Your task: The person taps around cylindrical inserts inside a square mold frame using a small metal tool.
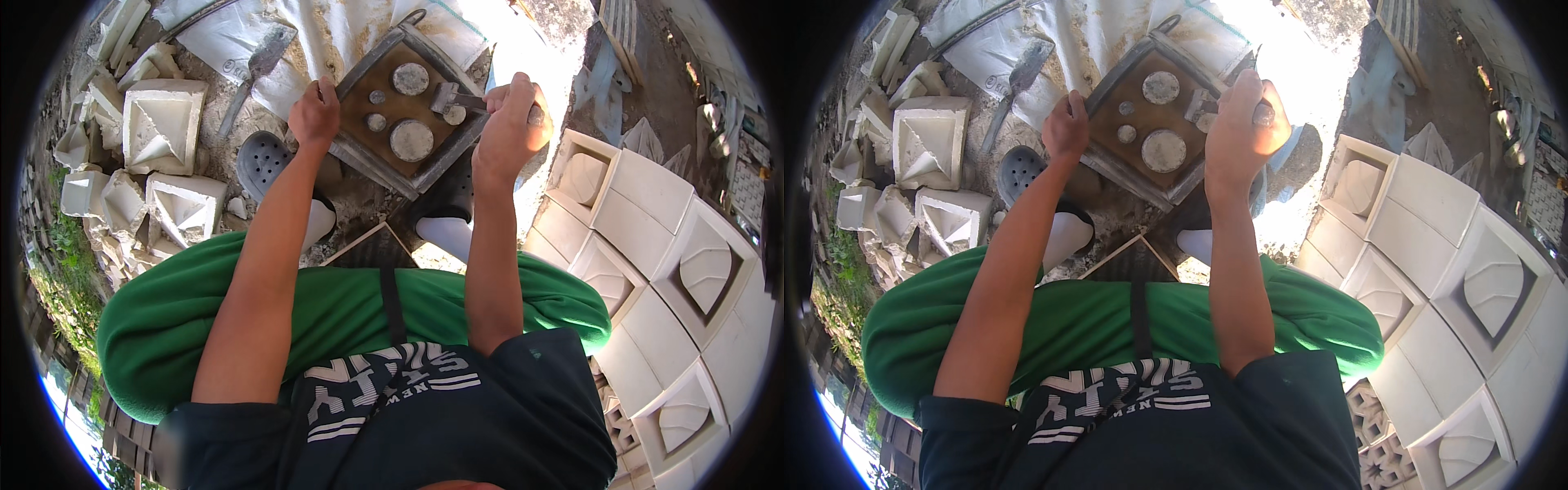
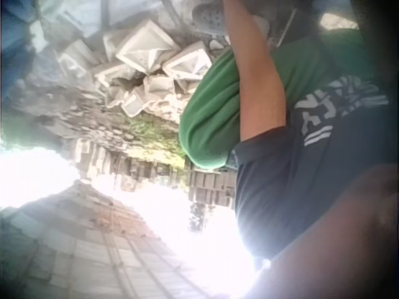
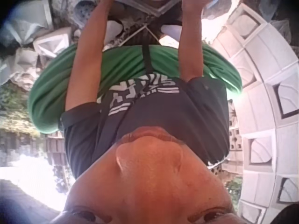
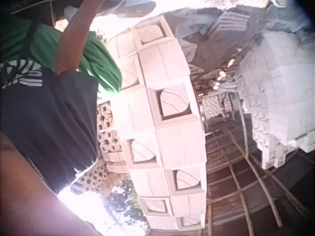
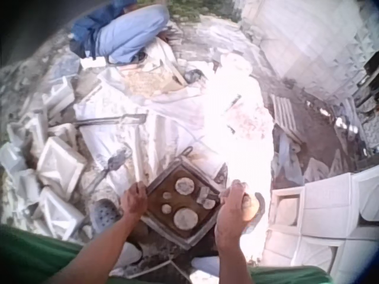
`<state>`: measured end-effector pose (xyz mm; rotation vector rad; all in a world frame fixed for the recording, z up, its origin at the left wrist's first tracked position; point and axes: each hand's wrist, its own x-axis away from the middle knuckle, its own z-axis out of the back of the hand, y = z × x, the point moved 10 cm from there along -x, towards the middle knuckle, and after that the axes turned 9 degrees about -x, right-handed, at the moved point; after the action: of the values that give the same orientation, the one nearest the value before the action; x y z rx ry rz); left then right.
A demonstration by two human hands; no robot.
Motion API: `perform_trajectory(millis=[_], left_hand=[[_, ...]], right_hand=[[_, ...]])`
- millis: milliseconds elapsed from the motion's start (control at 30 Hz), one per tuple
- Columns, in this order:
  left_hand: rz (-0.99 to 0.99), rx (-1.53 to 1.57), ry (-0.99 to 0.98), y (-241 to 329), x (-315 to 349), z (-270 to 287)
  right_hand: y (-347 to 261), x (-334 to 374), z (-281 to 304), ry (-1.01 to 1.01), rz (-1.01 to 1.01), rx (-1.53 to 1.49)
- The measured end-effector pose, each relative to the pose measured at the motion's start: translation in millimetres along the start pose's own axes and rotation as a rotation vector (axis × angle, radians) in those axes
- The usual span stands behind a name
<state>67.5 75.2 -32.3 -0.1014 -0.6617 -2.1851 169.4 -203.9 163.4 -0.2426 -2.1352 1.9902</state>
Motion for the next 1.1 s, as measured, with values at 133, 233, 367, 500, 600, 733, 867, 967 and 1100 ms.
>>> perform_trajectory(millis=[133,233,367,500,600,733,867,967,1100], left_hand=[[-0.021,0.019,0.005,6,3,1],[-0.023,-0.008,0.021,1,0,1],[0.020,0.044,-0.039,2,2,1],[0.022,0.044,-0.047,0,2,2],[0.025,0.065,-0.055,1,2,1],[0.042,0.034,-0.015,-6,1,-2],[0.025,0.052,-0.089,2,2,-5],[0.043,0.027,-0.085,-5,2,-6],[-0.012,0.025,-0.019,3,1,-1]], right_hand=[[4,11,12,-0.021,0.095,0.015],[2,19,-12,-0.318,0.139,0.075],[2,31,-13,-0.493,0.220,0.094],[-12,34,-21,-0.659,0.263,0.005],[-13,39,-11,-0.617,0.255,-0.051],[2,37,-16,-0.683,0.151,0.039],[16,35,-6,-0.636,0.097,0.170],[1,34,-9,-0.729,0.141,0.071],[14,30,10,-0.555,0.050,-0.056]])
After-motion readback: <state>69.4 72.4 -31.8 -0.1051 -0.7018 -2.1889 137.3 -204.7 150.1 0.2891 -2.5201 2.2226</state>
